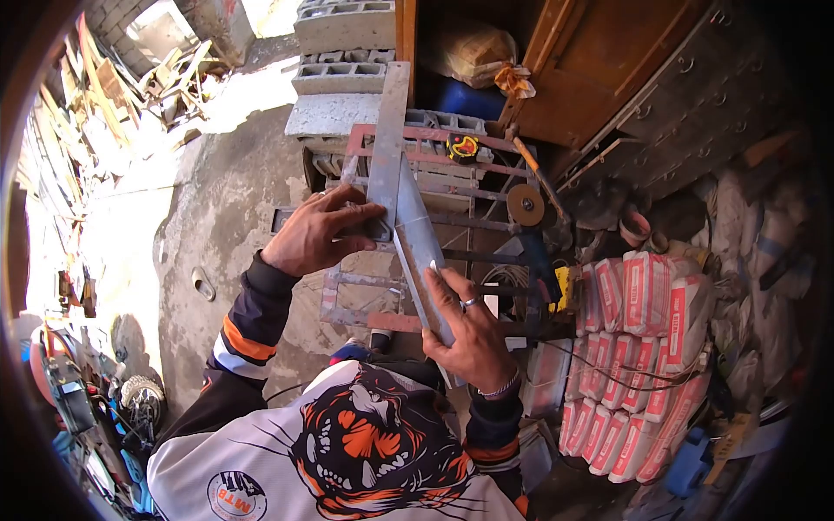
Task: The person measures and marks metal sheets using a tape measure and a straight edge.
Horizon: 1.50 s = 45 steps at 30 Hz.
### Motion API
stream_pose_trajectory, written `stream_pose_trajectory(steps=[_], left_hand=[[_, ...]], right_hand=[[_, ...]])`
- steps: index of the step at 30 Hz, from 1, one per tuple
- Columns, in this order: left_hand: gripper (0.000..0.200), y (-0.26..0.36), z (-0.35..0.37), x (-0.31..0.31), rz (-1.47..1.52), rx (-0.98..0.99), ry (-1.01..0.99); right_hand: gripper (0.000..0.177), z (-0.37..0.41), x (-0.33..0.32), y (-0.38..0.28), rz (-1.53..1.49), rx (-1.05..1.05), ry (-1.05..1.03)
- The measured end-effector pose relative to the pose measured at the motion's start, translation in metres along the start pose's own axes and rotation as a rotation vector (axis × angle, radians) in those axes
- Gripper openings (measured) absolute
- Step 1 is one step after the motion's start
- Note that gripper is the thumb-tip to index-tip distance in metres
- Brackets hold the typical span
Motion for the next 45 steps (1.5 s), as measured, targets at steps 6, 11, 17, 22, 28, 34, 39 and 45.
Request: stream_pose_trajectory(steps=[6,11,17,22,28,34,39,45], left_hand=[[0.05,0.0015,-0.0017,-0.0018,0.013,0.007,-0.009],[0.051,-0.0019,-0.0026,-0.0004,0.016,0.018,-0.016],[0.052,0.0007,-0.0036,-0.003,-0.027,0.049,0.002],[0.051,-0.0001,-0.0033,-0.0027,-0.008,0.04,-0.01],[0.049,0.0014,-0.0048,-0.0038,0.003,0.037,-0.013],[0.053,-0.0025,-0.0067,-0.0049,0.081,0.033,-0.061],[0.057,-0.0012,-0.009,-0.0069,0.086,0.08,-0.057],[0.057,-0.0066,-0.0089,-0.007,0.138,-0.045,-0.156]], right_hand=[[0.09,-0.0001,0.0004,0.0015,-0.009,0.017,-0.011],[0.09,-0.0002,0.0003,0.0013,0.002,0.015,-0.013],[0.089,-0.0012,-0.0012,-0.0006,0.044,0.019,-0.013],[0.089,-0.0021,-0.0014,-0.0006,0.05,0.011,-0.014],[0.089,-0.0009,-0.0003,0.001,0.039,0.018,-0.014],[0.088,-0.0002,0.0004,0.0013,0.037,0.026,-0.015],[0.087,-0.0008,0.0001,0.0027,0.014,0.017,-0.001],[0.087,0.0017,0.0027,0.0048,0.011,0.031,-0.015]])
Point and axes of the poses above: each hand's wrist, its own z-axis away from the middle knuckle, its own x-axis out of the palm, y = z × x, the point moved 7 cm from there along -z, towards the middle knuckle, and after that the axes turned 2 degrees about -x, right-handed, at the moved point
